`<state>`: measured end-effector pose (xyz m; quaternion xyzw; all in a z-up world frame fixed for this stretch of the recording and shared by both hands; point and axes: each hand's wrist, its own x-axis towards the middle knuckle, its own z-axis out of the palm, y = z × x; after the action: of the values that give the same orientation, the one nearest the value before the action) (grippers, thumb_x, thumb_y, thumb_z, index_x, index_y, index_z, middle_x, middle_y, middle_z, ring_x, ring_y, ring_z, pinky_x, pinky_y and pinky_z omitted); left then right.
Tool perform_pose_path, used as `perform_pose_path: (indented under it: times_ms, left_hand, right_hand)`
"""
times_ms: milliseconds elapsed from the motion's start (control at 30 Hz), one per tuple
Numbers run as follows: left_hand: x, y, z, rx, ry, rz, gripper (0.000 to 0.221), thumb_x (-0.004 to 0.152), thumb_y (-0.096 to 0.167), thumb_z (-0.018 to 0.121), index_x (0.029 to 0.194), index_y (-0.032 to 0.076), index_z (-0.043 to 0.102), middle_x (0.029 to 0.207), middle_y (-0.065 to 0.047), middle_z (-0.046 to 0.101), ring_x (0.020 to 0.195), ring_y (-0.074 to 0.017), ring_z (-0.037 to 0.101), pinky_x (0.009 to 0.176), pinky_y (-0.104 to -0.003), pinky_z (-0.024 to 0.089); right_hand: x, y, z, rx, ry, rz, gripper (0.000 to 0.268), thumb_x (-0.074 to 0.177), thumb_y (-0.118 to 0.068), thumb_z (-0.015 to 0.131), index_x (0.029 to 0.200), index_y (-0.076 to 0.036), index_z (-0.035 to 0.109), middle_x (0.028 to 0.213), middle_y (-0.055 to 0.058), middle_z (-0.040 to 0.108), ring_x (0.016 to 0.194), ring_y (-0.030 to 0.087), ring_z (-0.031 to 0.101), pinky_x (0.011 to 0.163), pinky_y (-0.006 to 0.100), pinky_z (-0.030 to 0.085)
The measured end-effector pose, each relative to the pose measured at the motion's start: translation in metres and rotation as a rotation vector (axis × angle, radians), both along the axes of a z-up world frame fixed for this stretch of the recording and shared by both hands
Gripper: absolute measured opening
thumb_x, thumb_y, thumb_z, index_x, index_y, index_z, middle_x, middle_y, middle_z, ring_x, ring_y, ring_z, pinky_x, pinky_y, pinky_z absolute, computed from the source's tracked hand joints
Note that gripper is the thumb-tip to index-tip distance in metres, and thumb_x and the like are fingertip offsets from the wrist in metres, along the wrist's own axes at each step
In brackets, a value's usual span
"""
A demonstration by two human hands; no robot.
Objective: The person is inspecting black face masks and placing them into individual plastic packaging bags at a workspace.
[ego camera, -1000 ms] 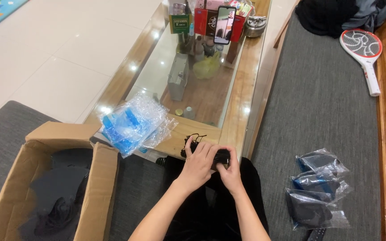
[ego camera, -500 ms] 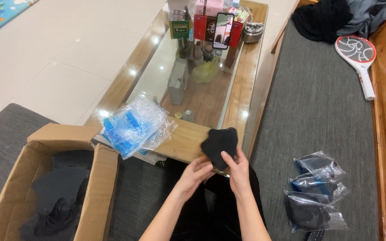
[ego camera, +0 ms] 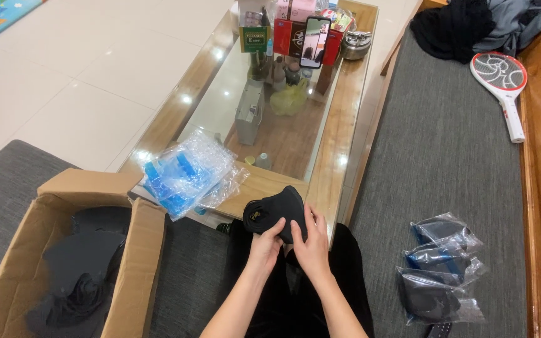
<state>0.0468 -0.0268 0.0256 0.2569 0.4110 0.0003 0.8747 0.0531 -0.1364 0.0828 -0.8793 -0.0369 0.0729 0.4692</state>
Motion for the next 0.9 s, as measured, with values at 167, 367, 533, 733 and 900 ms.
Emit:
perform_pose_path:
  times_ms: [167, 367, 533, 733, 900]
  left_hand:
    - [0.004, -0.006, 0.007, 0.057, 0.049, 0.030, 0.095, 0.081, 0.002, 0.086, 0.158, 0.009, 0.031, 0.158, -0.014, 0.046, 0.137, -0.0314, 0.053, 0.105, -0.044, 0.052]
    - [0.007, -0.004, -0.019, 0.031, 0.042, 0.053, 0.094, 0.080, 0.003, 0.086, 0.157, 0.010, 0.032, 0.156, -0.015, 0.047, 0.136, -0.0349, 0.053, 0.106, -0.046, 0.051]
    - [0.004, -0.004, -0.002, -0.021, 0.030, 0.060, 0.093, 0.081, 0.000, 0.085, 0.157, 0.011, 0.033, 0.156, -0.017, 0.047, 0.136, -0.0364, 0.054, 0.107, -0.046, 0.051]
    - [0.003, 0.000, -0.042, -0.045, -0.010, 0.071, 0.088, 0.082, 0.000, 0.085, 0.156, 0.013, 0.039, 0.154, -0.015, 0.050, 0.133, -0.0358, 0.055, 0.105, -0.047, 0.053]
    - [0.003, -0.003, -0.042, -0.030, -0.029, 0.080, 0.085, 0.082, 0.001, 0.085, 0.154, 0.013, 0.042, 0.151, -0.014, 0.053, 0.130, -0.0334, 0.059, 0.104, -0.046, 0.054]
  right_hand:
    - [-0.003, 0.002, -0.031, -0.178, -0.369, 0.020, 0.059, 0.099, -0.018, 0.061, 0.154, -0.006, 0.044, 0.142, 0.020, 0.046, 0.129, 0.040, 0.049, 0.101, 0.045, 0.049]
    - [-0.002, -0.002, -0.051, -0.112, -0.536, -0.100, 0.017, 0.092, -0.018, 0.074, 0.109, -0.016, 0.075, 0.084, -0.002, 0.064, 0.084, 0.020, 0.063, 0.076, 0.031, 0.054]
    - [-0.003, 0.001, -0.046, -0.080, -0.530, -0.178, 0.037, 0.087, -0.019, 0.079, 0.124, -0.016, 0.072, 0.085, 0.004, 0.072, 0.084, 0.021, 0.069, 0.073, 0.033, 0.058]
    - [-0.005, 0.004, -0.032, -0.100, -0.504, -0.101, 0.032, 0.094, -0.013, 0.070, 0.126, -0.014, 0.071, 0.089, 0.004, 0.065, 0.085, 0.024, 0.063, 0.076, 0.035, 0.055]
    - [0.001, 0.001, -0.029, -0.001, -0.277, -0.130, 0.029, 0.087, -0.015, 0.077, 0.115, -0.016, 0.072, 0.107, 0.004, 0.055, 0.104, 0.027, 0.056, 0.091, 0.038, 0.050]
